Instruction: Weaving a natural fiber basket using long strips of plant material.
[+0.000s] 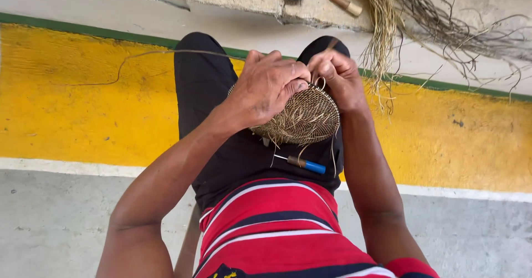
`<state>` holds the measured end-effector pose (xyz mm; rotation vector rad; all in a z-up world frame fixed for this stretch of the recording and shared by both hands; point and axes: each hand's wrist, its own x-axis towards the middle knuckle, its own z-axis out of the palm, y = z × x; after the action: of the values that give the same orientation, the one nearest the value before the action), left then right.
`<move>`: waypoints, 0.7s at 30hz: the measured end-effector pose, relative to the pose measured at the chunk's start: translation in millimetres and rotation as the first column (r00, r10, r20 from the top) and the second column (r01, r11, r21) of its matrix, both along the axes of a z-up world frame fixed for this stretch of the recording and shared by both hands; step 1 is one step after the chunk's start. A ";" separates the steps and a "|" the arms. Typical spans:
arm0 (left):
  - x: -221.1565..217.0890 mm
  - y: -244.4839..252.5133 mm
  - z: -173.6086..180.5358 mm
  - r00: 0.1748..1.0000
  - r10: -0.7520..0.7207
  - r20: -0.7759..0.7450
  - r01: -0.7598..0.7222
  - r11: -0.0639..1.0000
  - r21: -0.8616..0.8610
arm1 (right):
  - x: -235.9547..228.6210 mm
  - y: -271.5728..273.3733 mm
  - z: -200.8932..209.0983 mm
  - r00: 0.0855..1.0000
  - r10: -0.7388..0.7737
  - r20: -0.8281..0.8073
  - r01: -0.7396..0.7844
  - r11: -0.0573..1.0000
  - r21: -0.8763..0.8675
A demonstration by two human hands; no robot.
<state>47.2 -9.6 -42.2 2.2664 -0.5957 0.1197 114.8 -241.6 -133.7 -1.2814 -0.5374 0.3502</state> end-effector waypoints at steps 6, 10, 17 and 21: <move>-6.4 0.7 3.4 0.995 0.000 -0.095 -0.004 0.999 -0.037 | 14.3 36.5 22.9 0.897 -0.199 0.396 0.382 0.798 -0.466; -4.8 2.7 -2.8 0.998 -0.015 -0.065 0.008 0.995 -0.097 | 42.5 50.0 4.7 0.808 -0.284 0.516 0.523 0.748 -0.408; 3.4 2.1 -15.2 0.999 -0.040 -0.014 0.039 0.997 -0.073 | 76.9 45.1 -21.3 0.461 -0.229 0.857 0.689 0.701 -0.183; 20.8 8.7 -19.9 0.996 -0.043 -0.084 0.043 0.999 -0.002 | 62.8 31.4 64.7 0.791 -0.415 0.449 0.518 0.845 -0.133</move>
<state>68.0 -0.9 -62.1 2.2449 -0.5998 0.0034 177.6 -210.3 -69.0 -1.6990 -0.5060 -0.2923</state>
